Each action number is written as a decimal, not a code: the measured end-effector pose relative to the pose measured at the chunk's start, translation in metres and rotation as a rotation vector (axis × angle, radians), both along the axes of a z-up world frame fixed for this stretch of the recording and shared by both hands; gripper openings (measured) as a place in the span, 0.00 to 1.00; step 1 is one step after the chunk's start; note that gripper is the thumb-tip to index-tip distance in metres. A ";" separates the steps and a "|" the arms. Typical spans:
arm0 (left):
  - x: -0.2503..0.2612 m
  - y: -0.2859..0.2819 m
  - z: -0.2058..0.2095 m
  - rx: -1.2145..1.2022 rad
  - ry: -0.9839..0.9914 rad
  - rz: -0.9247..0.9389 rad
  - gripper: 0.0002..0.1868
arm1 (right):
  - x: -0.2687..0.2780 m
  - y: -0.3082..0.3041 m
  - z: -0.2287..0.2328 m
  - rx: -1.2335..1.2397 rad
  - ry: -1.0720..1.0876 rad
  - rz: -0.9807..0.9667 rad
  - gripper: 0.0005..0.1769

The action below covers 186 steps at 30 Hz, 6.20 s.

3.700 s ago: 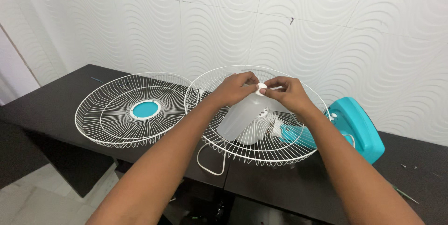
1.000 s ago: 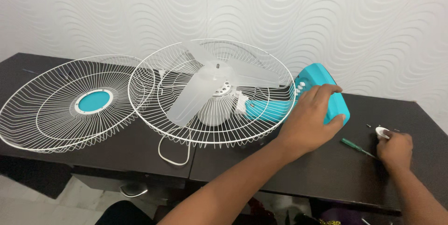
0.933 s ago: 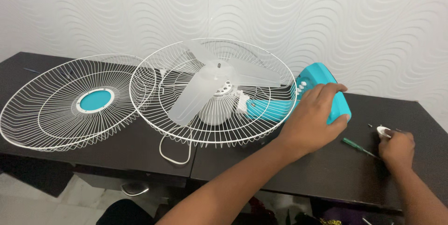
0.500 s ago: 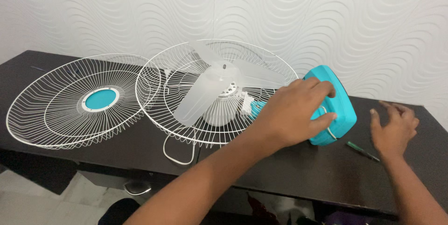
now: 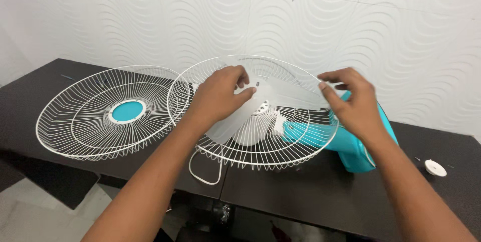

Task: The person disassembles a small table fan by removing the front grille, unscrewing the blade hub, detaching the fan blade, and then using a screwdriver to remove screws from the motor housing. The components are placed on the table as they are removed.

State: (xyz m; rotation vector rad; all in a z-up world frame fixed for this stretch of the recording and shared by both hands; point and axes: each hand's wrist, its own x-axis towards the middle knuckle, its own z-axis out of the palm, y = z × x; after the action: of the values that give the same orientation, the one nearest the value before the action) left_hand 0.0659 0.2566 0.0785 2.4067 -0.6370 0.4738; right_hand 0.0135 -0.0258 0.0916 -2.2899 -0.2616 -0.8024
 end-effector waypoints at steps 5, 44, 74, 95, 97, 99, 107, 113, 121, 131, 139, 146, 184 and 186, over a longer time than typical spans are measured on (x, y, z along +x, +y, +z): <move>0.035 0.025 -0.029 0.012 0.075 0.092 0.23 | 0.041 0.028 -0.021 -0.113 0.083 0.126 0.17; 0.078 0.010 -0.025 -0.473 0.955 -0.250 0.31 | 0.126 0.067 0.001 -0.043 0.834 0.037 0.45; 0.029 0.145 0.044 -0.677 0.665 0.012 0.24 | 0.090 0.119 0.045 -0.123 0.297 0.200 0.38; 0.122 0.299 -0.192 -1.560 0.421 0.604 0.15 | 0.056 0.127 -0.006 -0.130 0.392 0.296 0.33; 0.126 0.299 -0.200 -1.591 0.454 0.633 0.17 | 0.053 0.113 -0.003 -0.106 0.382 0.275 0.31; 0.119 0.297 -0.200 -1.618 0.487 0.664 0.19 | 0.050 0.101 -0.004 -0.090 0.403 0.241 0.30; 0.073 0.245 -0.148 -1.333 0.306 0.952 0.33 | 0.062 0.057 -0.024 -0.174 0.383 0.178 0.33; 0.043 0.171 -0.093 -1.228 0.379 0.226 0.33 | 0.060 0.054 -0.053 -0.348 0.372 0.158 0.41; 0.018 0.086 -0.056 -1.096 0.651 0.205 0.44 | 0.043 0.054 -0.075 -0.563 0.216 0.082 0.37; 0.051 0.073 -0.040 0.122 0.120 -0.112 0.39 | 0.091 0.058 -0.048 -0.583 0.408 0.202 0.40; 0.112 0.003 -0.049 0.395 0.412 -0.267 0.67 | 0.109 0.074 -0.043 -0.347 0.535 0.200 0.33; 0.109 0.011 -0.081 0.181 0.317 -0.309 0.70 | 0.107 0.061 -0.072 -0.139 0.418 0.262 0.37; 0.108 0.018 -0.080 -0.045 0.429 -0.358 0.38 | 0.102 0.071 -0.058 -0.232 0.524 0.311 0.31; 0.108 0.020 -0.080 -0.047 0.434 -0.356 0.38 | 0.104 0.073 -0.057 -0.234 0.527 0.321 0.29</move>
State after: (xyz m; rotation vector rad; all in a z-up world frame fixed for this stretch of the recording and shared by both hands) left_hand 0.1739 0.2764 -0.0018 2.1835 -0.8170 -0.1765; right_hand 0.1172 0.0472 0.0344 -2.4900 -0.4809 0.0044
